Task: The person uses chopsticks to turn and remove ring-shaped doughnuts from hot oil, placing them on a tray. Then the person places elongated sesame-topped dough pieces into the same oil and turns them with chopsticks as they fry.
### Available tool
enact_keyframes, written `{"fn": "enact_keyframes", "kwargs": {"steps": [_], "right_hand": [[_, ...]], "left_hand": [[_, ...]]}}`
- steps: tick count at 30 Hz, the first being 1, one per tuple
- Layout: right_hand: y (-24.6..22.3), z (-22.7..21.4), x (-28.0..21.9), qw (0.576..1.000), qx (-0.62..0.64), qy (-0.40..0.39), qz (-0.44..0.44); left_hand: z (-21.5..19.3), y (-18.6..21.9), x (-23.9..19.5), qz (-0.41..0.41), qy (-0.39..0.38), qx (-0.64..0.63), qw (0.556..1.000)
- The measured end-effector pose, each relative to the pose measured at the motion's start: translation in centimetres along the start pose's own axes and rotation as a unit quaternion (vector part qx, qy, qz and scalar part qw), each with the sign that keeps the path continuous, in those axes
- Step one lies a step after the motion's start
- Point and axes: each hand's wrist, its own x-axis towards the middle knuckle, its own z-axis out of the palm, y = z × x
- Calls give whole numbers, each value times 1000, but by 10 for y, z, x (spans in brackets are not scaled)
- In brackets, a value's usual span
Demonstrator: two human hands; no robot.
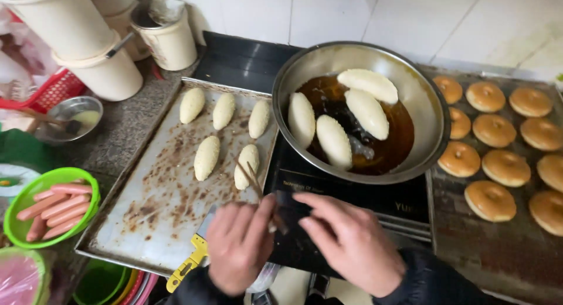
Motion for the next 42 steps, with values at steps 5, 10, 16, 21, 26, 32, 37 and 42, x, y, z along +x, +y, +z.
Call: {"fn": "enact_keyframes", "kwargs": {"steps": [5,10,16,21,26,32,37,42], "right_hand": [[-38,-39,38,920,-90,60,-377],[-14,-74,52,854,-88,135,-495],[76,-94,81,829,-133,181,-513],[124,-149,101,922,-100,203,-314],[150,-180,105,965,-62,206,-149],[179,-186,103,968,-119,211,-71],[197,-195,100,964,-164,209,-22],[200,-208,108,971,-160,179,19]], "left_hand": [[-52,50,78,-46,181,-59,981],[-44,84,114,-73,205,-99,971],[-48,71,132,23,78,-129,988],[-56,32,151,-1,41,-82,996],[-45,-6,176,-114,-5,-153,982],[-11,-42,210,-112,-96,-252,956],[25,-64,219,-77,-145,-264,950],[47,-71,240,-85,-177,-277,941]]}}
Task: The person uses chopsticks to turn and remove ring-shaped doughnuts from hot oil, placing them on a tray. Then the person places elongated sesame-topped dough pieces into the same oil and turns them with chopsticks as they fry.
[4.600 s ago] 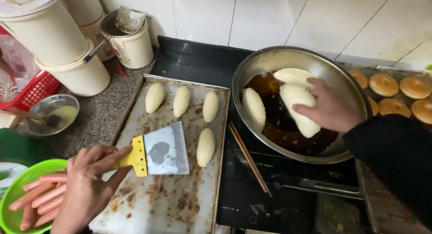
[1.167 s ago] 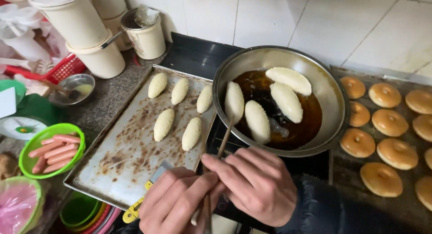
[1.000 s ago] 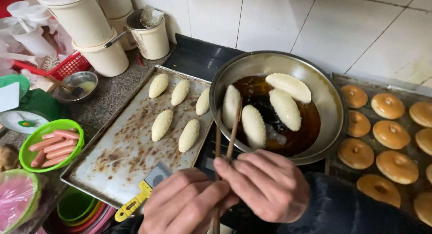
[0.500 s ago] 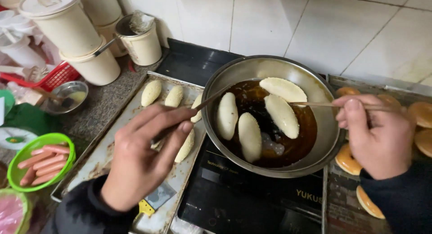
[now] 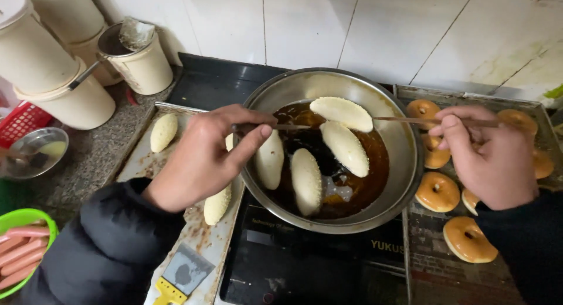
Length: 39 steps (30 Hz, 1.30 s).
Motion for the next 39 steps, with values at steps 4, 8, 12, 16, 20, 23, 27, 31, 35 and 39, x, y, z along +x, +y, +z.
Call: {"fn": "enact_keyframes", "kwargs": {"steps": [4,8,12,16,20,23,27,31,35,39], "right_hand": [[4,3,16,998,-33,-47,16],[19,16,28,995,-3,-96,-38],[17,23,37,992,37,-99,-71],[14,30,46,987,39,-154,21],[18,43,50,986,75,-149,9],[21,48,52,986,70,-149,-2],[19,50,55,985,65,-161,13],[23,57,57,984,50,-171,-17],[34,66,59,981,39,-190,-29],[38,72,60,978,34,-201,-45]], "left_hand": [[21,-19,24,-31,-56,-13,998],[50,-39,44,-44,-105,-9,993],[73,-56,55,-48,-105,4,993],[81,-60,63,-88,-127,9,988],[96,-74,62,-59,-110,0,992],[95,-70,59,-68,-117,-2,991],[82,-58,65,-123,-127,0,984],[79,-60,70,-139,-128,2,982],[95,-73,81,-74,-88,-1,993],[104,-73,92,-56,-92,-7,994]]}}
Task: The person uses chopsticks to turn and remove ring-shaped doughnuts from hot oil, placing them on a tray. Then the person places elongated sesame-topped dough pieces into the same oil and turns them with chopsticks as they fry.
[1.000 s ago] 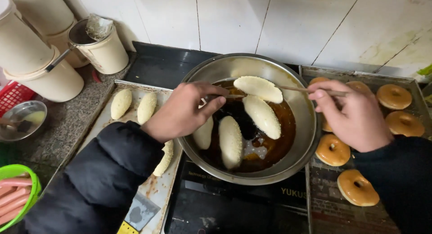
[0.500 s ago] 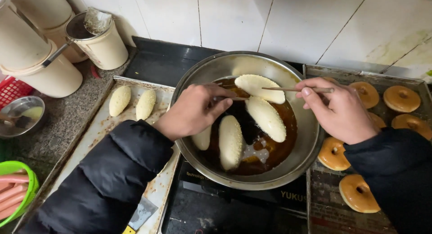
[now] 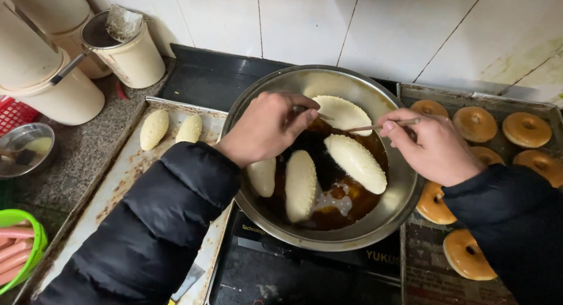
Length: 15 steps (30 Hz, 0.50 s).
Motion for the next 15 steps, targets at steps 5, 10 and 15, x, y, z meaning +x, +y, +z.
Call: {"fn": "enact_keyframes", "kwargs": {"steps": [5,10,15], "right_hand": [[7,-1,-1,1000,11,-5,12],[16,-1,-1,1000,19,8,2],[17,-1,0,999,31,18,8]], "left_hand": [[4,1,6,-9,-6,12,1000],[0,7,7,-50,-38,-15,998],[6,0,11,-32,-25,10,999]]}}
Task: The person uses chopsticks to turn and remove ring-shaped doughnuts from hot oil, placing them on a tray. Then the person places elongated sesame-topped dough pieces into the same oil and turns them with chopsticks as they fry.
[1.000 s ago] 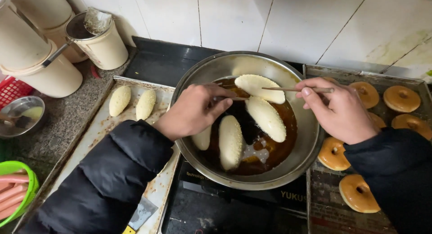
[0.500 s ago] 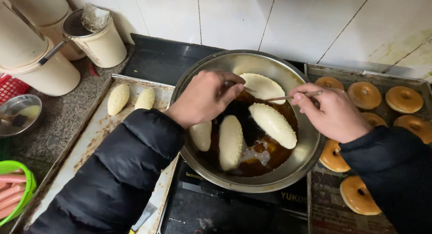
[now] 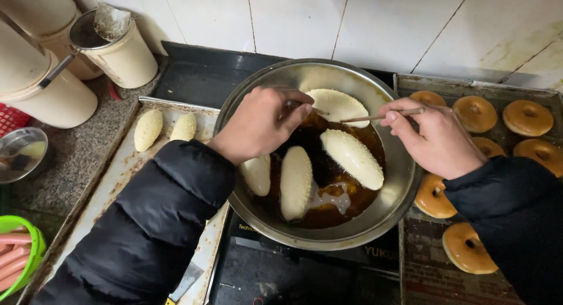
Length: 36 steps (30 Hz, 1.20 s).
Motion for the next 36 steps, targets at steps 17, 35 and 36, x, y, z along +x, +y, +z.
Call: {"fn": "enact_keyframes", "kwargs": {"steps": [17,35,36], "right_hand": [[-11,-8,-3,1000,-16,8,-13],[-13,-1,19,999,5,-12,43],[-9,2,22,999,5,-12,44]], "left_hand": [[2,7,8,46,49,104,992],[30,-16,4,26,15,109,994],[25,-11,3,26,14,109,994]]}}
